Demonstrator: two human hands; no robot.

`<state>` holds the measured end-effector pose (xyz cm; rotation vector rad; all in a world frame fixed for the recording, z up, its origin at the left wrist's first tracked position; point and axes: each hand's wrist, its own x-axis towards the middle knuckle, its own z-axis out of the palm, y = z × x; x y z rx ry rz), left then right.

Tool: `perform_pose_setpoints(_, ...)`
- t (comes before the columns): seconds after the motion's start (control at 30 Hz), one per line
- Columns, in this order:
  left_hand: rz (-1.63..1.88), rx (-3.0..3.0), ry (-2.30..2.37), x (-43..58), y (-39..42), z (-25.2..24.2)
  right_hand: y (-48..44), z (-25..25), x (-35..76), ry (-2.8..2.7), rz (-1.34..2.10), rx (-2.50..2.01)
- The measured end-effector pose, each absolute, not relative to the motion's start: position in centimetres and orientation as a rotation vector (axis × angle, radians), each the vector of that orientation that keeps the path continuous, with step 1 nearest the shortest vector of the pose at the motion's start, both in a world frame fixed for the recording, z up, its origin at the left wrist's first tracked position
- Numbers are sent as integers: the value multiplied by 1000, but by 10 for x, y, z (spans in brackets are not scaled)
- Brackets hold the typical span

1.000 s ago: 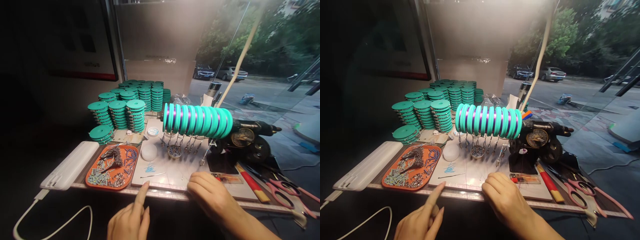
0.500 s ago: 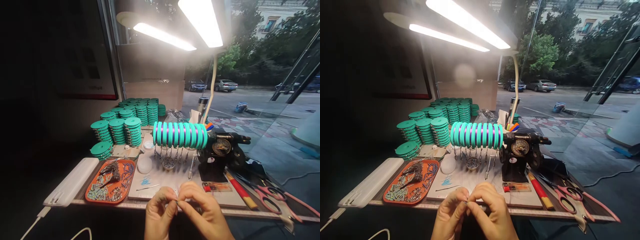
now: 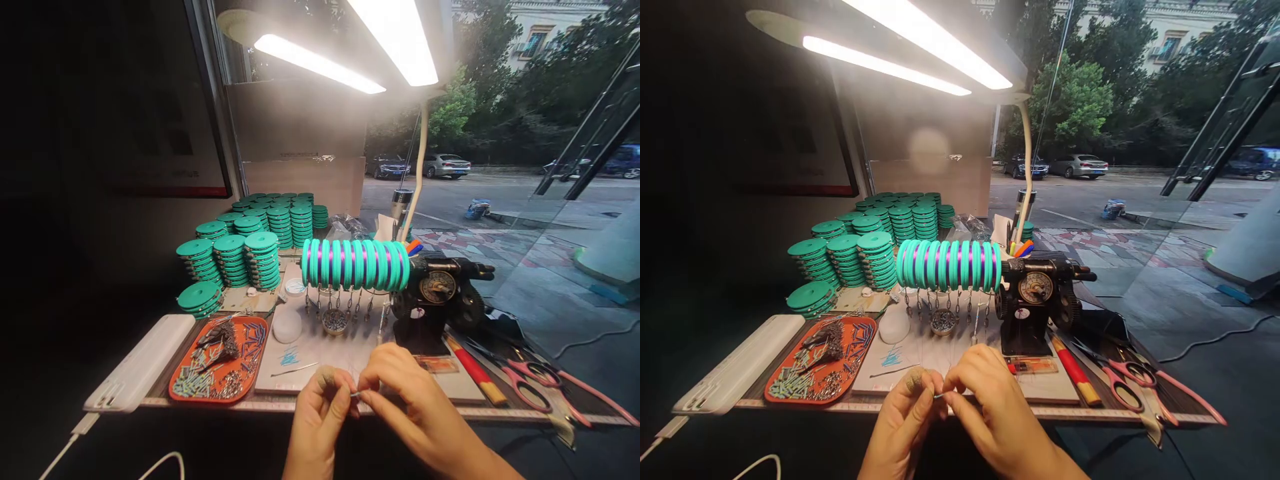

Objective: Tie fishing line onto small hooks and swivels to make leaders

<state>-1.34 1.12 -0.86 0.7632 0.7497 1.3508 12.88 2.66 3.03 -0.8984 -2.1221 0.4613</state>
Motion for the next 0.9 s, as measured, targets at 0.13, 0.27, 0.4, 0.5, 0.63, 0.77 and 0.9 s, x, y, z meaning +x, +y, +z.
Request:
perform_pose_setpoints(0.13,1224,765,728,-18,11,-3,27,32,128,-2191,461,-895)
perform_pose_setpoints(0.27,1209,795,726,-20,13,-1,28,33,128,-2215,448,-851)
perform_pose_setpoints(0.4,1240,786,694,-18,14,-4,29,35,130,-2208,456,-835)
perform_pose_setpoints(0.5,1256,711,661,-18,13,-4,30,37,131,-2198,515,-817)
perform_pose_setpoints(0.63,1249,654,635,-17,13,-1,31,41,132,-2187,614,-801)
perform_pose_setpoints(0.77,1224,669,636,-17,13,-1,30,43,132,-2195,630,-811)
perform_pose_setpoints(0.9,1135,702,656,-22,11,-4,31,40,134,-2226,541,-805)
